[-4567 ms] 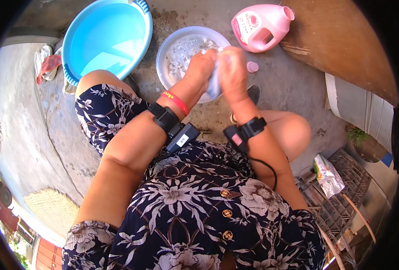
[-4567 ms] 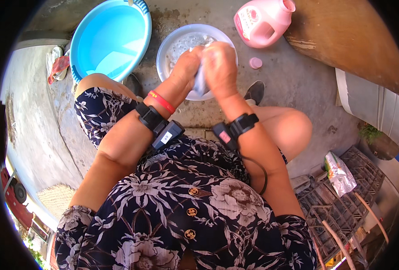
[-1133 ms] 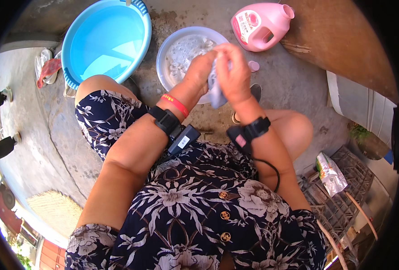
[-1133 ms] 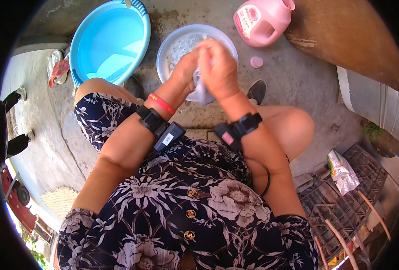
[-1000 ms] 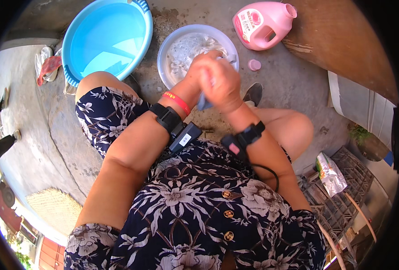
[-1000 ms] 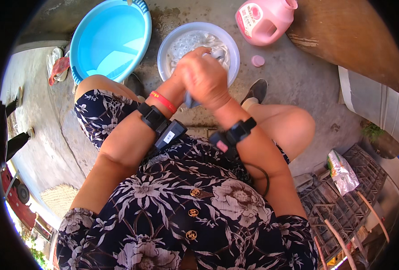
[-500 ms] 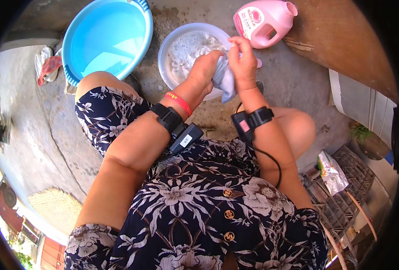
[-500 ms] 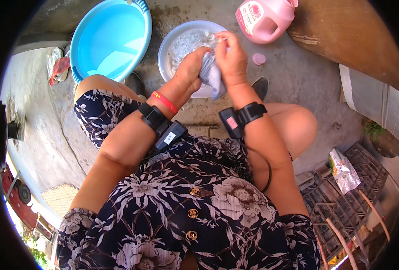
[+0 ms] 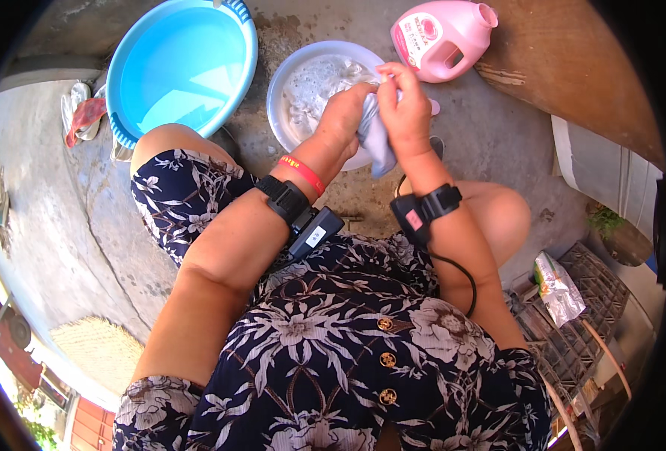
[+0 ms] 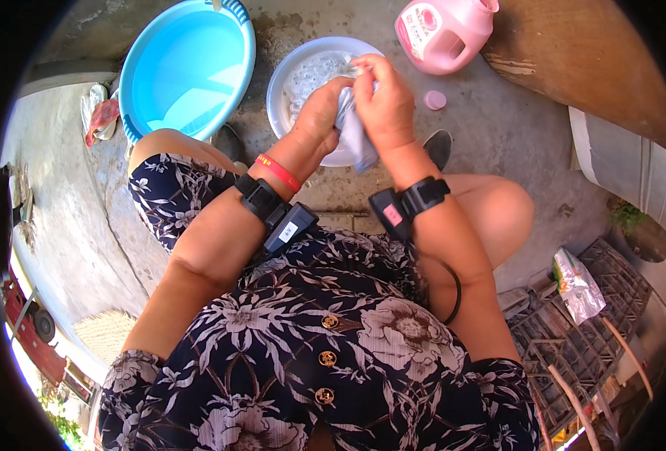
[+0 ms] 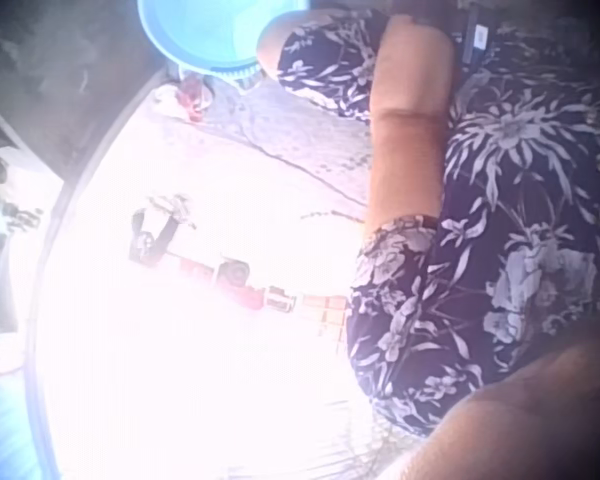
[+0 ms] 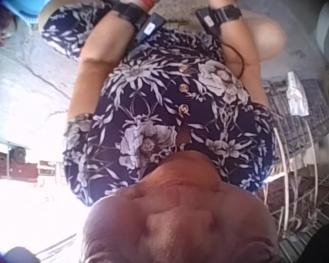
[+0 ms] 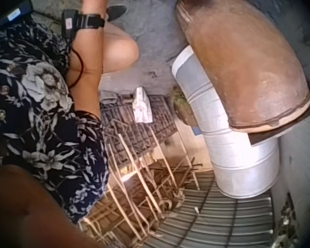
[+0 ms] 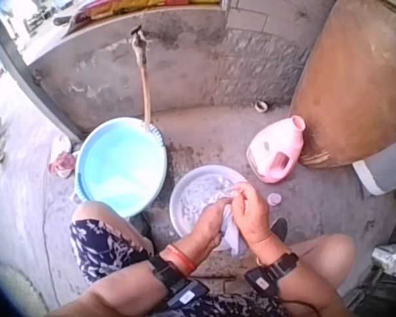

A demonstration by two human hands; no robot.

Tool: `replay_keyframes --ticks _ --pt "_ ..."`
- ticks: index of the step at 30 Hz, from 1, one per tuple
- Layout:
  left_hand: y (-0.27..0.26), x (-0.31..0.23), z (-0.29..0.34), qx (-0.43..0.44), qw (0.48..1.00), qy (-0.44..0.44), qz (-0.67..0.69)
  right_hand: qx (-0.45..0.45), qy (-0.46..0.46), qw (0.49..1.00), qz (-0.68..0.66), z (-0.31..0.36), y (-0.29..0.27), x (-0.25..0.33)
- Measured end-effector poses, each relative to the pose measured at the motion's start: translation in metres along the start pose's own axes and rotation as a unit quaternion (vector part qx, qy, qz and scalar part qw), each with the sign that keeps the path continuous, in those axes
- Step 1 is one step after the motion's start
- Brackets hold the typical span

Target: Washing a piece of clothing by hand in a basin with soapy water.

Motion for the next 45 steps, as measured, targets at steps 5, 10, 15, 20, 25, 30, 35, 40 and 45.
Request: replay_keyframes --ticks 5,10,15,20,25,30,35,40,45 --pt "-0.028 -0.014 -0.009 0.17 0.778 0.379 -0.472 0.074 -0.163 0.981 0.077 0.036 0.005 0.049" --pt "-0.011 0.006 -0.004 0.037 0.995 0.088 -0.029 0.002 -0.054 0.998 0.022 0.011 0.009 0.005" --pt "0.001 -0.009 0.005 -0.002 0.998 0.067 -0.021 0.036 -0.035 0.999 0.009 0.01 0.006 0.02" --pt "-0.033 0.0 -0.019 0.192 0.852 0.319 -0.368 0.126 -0.212 0.96 0.129 0.046 0.009 0.056" --pt "0.005 -0.003 0.007 0.037 0.999 0.021 0.014 0.028 0.037 0.999 -0.018 -0.007 0.001 0.003" --pt "-0.034 -0.011 -0.01 0.186 0.832 0.349 -0.388 0.097 -0.185 0.975 0.071 0.034 0.009 0.06" --pt "-0.002 -0.004 0.009 0.038 0.999 0.008 0.008 0.059 -0.006 0.998 0.039 0.006 0.009 0.004" --pt "-0.005 -0.006 0.004 0.049 0.999 0.016 0.017 0.048 -0.039 0.998 -0.006 0.007 0.004 0.025" --pt "-0.061 0.021 -0.043 0.184 0.927 0.251 -0.207 0.116 -0.214 0.964 0.108 0.039 0.021 0.054"
Point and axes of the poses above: each hand's wrist, its own z-axis away from the middle knuckle, its own y-axis out of the palm, x = y × z, the point moved 2 cm from there along -z, towards the middle knuckle, and after that the axes turned 15 degrees about y, right-handed, at the moved point
